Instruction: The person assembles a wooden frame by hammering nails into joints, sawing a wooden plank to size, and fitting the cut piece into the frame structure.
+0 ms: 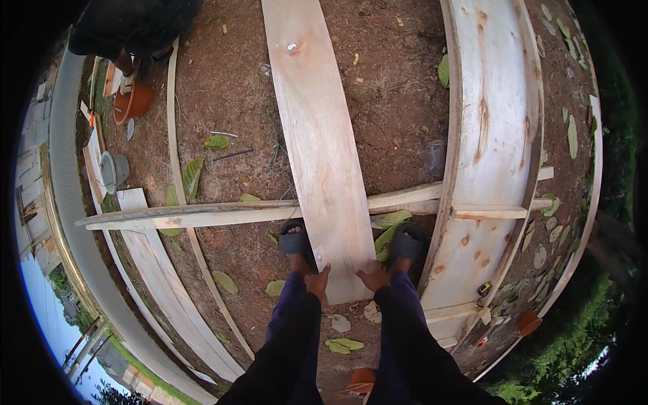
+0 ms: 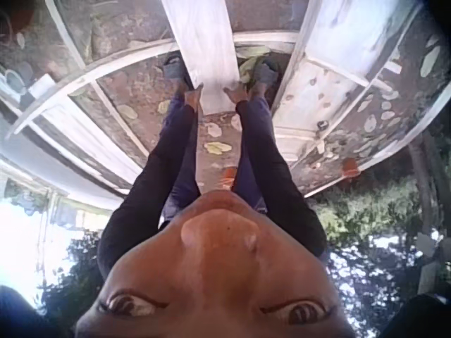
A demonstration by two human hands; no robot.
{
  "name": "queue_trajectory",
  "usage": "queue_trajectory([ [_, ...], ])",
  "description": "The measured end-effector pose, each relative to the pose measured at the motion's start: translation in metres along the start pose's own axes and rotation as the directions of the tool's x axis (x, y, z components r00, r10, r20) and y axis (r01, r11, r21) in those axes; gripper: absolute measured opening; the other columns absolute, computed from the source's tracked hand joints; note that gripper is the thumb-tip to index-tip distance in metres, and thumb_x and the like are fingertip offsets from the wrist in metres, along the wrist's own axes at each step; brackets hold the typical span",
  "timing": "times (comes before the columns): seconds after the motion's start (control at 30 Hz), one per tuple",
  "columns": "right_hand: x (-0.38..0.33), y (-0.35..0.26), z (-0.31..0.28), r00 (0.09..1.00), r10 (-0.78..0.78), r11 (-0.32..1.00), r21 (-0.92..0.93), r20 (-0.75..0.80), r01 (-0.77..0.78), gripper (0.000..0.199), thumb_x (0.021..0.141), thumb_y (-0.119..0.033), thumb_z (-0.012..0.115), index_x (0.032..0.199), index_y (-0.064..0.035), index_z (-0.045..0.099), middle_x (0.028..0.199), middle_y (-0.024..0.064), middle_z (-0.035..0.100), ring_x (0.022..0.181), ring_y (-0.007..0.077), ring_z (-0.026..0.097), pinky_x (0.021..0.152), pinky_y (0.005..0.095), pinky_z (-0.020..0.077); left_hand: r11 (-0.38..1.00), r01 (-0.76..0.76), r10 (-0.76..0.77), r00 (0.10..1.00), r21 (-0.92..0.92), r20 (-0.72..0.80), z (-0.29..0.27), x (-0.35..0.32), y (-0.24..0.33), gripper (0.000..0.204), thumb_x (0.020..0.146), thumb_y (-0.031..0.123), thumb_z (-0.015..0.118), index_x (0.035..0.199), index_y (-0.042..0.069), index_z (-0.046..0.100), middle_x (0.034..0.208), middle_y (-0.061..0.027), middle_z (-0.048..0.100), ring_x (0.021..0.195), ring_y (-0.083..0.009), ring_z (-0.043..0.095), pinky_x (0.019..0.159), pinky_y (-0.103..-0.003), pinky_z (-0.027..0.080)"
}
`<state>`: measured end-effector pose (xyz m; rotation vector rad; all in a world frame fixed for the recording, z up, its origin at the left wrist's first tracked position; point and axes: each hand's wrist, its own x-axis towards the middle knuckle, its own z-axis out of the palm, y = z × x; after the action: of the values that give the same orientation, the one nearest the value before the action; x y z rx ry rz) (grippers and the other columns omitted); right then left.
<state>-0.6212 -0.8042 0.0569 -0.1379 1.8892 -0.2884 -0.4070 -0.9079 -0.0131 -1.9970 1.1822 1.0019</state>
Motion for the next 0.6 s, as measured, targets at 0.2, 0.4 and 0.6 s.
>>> queue_trajectory([
  [0.2, 0.039, 0.076, -0.008, 0.876, 0.233, 0.960, 0.243, -0.422, -0.138, 0.085, 0.083, -0.054, 0.080, 0.132, 0.0100, 0.051, 0.125, 0.0345, 0.061, 0.117, 0.0507, 0.060, 0.098, 0.0526, 0.0490, 0.969, -0.147, 0.185, 0.965, -0.200, 0.186, 0.005, -0.101, 0.073, 0.090, 0.099, 0.060, 0.060, 0.159, -0.002, 0.035, 0.162, -0.0326, 0.036, 0.154, -0.0438, 0.031, 0.126, -0.046, 0.023],
  [0.4, -0.008, 0.026, -0.042, 0.952, 0.221, 0.876, 0.471, -0.211, -0.099, 0.067, 0.102, -0.052, 0.058, 0.134, 0.0064, 0.059, 0.121, 0.0205, 0.066, 0.108, 0.0327, 0.064, 0.095, 0.0468, 0.0515, 0.959, 0.020, 0.022, 0.989, -0.282, 0.145, -0.068, -0.147, 0.071, 0.070, 0.098, 0.058, 0.060, 0.124, -0.006, 0.067, 0.106, -0.0363, 0.071, 0.105, -0.0487, 0.070, 0.095, -0.054, 0.052],
  [0.6, -0.053, -0.044, -0.075, 0.970, 0.214, 0.820, 0.560, -0.115, -0.115, 0.068, 0.105, -0.049, 0.052, 0.141, 0.0085, 0.057, 0.136, 0.0248, 0.062, 0.121, 0.0370, 0.063, 0.103, 0.0454, 0.0509, 0.842, -0.141, 0.095, 0.989, -0.521, -0.114, -0.104, -0.208, 0.082, 0.053, 0.100, 0.049, 0.062, 0.113, -0.002, 0.068, 0.098, -0.0310, 0.071, 0.097, -0.0476, 0.070, 0.086, -0.056, 0.053],
])
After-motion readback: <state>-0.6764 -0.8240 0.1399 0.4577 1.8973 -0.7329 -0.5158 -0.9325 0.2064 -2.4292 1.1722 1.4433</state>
